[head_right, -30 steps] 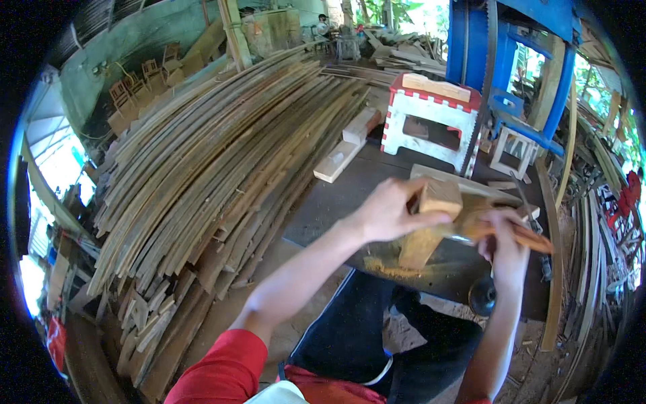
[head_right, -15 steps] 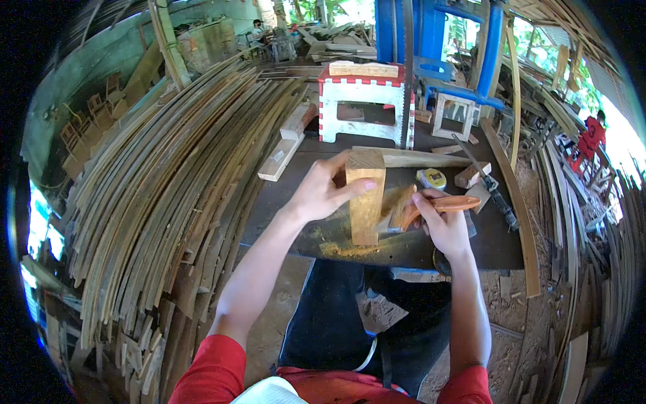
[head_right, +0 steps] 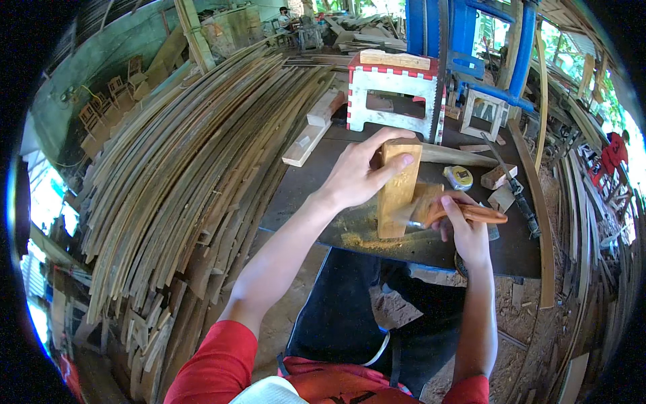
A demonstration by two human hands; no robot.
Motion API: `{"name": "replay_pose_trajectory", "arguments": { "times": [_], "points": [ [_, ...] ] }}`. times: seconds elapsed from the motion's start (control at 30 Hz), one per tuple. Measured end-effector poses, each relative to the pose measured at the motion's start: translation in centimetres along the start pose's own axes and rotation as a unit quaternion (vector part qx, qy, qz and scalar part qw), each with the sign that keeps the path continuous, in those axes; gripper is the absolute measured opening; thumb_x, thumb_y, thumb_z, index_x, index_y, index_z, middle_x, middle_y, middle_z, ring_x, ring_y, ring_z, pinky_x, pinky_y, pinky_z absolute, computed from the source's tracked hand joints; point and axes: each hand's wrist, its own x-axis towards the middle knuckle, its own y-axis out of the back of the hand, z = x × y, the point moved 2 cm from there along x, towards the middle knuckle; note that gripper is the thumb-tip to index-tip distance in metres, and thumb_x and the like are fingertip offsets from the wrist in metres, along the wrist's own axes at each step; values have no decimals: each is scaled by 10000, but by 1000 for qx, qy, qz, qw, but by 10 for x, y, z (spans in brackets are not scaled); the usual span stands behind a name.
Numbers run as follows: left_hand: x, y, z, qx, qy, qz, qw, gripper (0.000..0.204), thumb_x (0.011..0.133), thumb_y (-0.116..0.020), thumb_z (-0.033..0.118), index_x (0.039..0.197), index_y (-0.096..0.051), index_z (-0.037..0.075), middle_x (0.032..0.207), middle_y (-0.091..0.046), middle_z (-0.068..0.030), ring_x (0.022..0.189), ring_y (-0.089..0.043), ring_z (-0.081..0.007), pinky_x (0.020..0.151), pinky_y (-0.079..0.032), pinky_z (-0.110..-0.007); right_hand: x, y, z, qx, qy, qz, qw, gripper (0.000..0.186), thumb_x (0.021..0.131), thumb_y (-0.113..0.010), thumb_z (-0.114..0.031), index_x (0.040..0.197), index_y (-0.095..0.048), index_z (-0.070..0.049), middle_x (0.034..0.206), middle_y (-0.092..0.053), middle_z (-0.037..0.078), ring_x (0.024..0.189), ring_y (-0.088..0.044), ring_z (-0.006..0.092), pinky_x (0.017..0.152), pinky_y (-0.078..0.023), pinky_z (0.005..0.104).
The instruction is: Sawing decorative grooves into a piece of wood and cleaning the surface with a brush.
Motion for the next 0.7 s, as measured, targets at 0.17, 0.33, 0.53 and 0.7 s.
{"name": "replay_pose_trajectory", "arguments": {
  "times": [0.17,0.33,0.53,0.7],
  "points": [
    [4,-4,5,26,-39,-20,999,412,1025,-702,345,1389,-616,171,1146,-778,-157,1057,-770,-327,927,-606,-423,-6,2,-11,85,22,80,993,258,1093,-603,-273,1073,-673,-25,854,-693,54,630,-614,82,480,-392,212],
    [2,-7,-4,12,-65,-7,998,400,1020,-712,334,1374,-632,166,1150,-778,-147,1029,-778,-318,906,-613,-406,-2,-1,-10,55,3,93,994,272,1096,-589,-297,1019,-662,-47,835,-672,42,648,-605,71,494,-403,217],
    [21,-11,-4,39,14,-27,999,408,1032,-704,339,1373,-616,132,1151,-774,-129,1036,-772,-253,898,-597,-367,24,22,-7,2,73,68,995,280,1107,-572,-255,1126,-685,0,803,-678,69,651,-591,87,524,-404,203],
    [21,-17,-27,1,-82,17,996,404,1006,-710,413,1347,-632,210,1104,-776,-163,1006,-763,-364,896,-607,-410,20,5,-30,0,163,99,982,265,1081,-631,-232,1176,-695,6,835,-676,46,670,-585,56,522,-406,205]
  ]
}}
